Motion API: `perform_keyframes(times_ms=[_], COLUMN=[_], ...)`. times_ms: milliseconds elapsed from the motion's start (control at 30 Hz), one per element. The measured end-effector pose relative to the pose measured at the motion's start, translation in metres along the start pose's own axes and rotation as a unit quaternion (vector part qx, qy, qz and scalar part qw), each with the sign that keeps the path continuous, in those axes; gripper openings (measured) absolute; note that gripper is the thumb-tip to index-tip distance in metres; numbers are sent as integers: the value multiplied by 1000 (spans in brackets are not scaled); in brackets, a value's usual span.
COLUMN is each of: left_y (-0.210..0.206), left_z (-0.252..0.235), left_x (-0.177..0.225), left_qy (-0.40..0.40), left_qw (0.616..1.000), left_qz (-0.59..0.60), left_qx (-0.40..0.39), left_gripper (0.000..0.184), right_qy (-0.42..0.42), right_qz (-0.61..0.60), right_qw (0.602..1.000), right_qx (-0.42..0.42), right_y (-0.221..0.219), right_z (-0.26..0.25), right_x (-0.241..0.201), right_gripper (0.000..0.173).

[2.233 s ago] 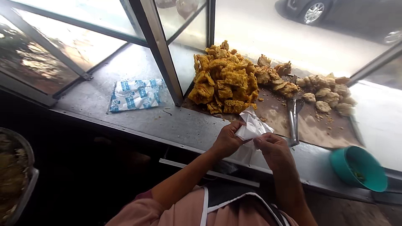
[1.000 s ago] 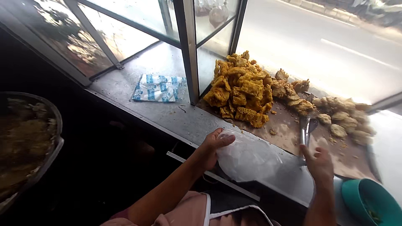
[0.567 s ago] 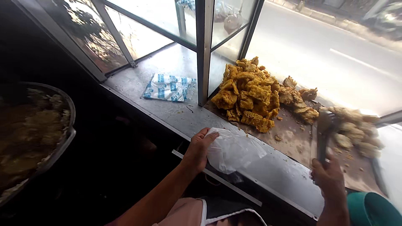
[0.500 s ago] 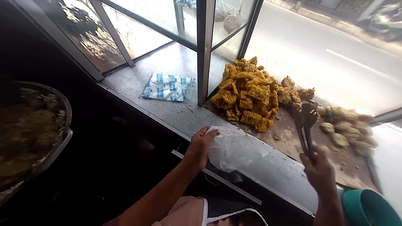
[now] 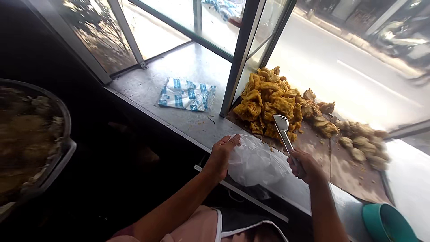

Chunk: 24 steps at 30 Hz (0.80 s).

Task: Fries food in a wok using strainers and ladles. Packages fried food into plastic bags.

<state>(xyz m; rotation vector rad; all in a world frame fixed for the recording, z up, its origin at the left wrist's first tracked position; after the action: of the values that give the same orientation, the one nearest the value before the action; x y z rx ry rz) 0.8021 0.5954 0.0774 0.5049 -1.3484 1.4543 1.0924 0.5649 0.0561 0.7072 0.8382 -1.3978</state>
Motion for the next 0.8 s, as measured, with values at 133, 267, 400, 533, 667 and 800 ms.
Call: perform_keyframes(times_ms=[133, 267, 400, 533, 667, 800], left_y=[3, -4, -3, -4, -7, 4], left_z=[-8, -17, -30, -43, -52, -54], left_x=[-2, -5, -2, -3, -2, -5], left_qy=[27, 61, 83, 111, 111, 101], left_qw=[1000, 998, 996, 993, 994, 992], left_qz=[-4, -7, -12, -29, -27, -71], left_qx=[-9, -26, -18, -10, -2, -12], left_gripper=[26, 29, 30, 32, 36, 41], right_qy=[22, 27, 92, 154, 66, 15], right_qz=[-6, 18, 43, 163, 313, 413], right_qw=[1000, 998, 994, 974, 944, 909], right_qx=[7, 54, 34, -22, -78, -52], right_y=[-16, -24, -18, -13, -18, -18], right_z=[6, 5, 59, 116, 119, 105], right_x=[-5, -10, -13, -18, -9, -8], right_gripper=[33, 28, 31, 33, 37, 43])
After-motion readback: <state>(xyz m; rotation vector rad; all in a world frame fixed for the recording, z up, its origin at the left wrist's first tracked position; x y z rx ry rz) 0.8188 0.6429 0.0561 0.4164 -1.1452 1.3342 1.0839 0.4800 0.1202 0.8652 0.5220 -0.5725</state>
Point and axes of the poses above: each hand's wrist, its own z-axis away from the middle knuckle, its own y-axis out of the back of the hand, x = y × z, the point moved 7 cm from there along -z, towards the middle knuckle, and after that the axes turned 14 degrees about -x, right-handed, at the moved point
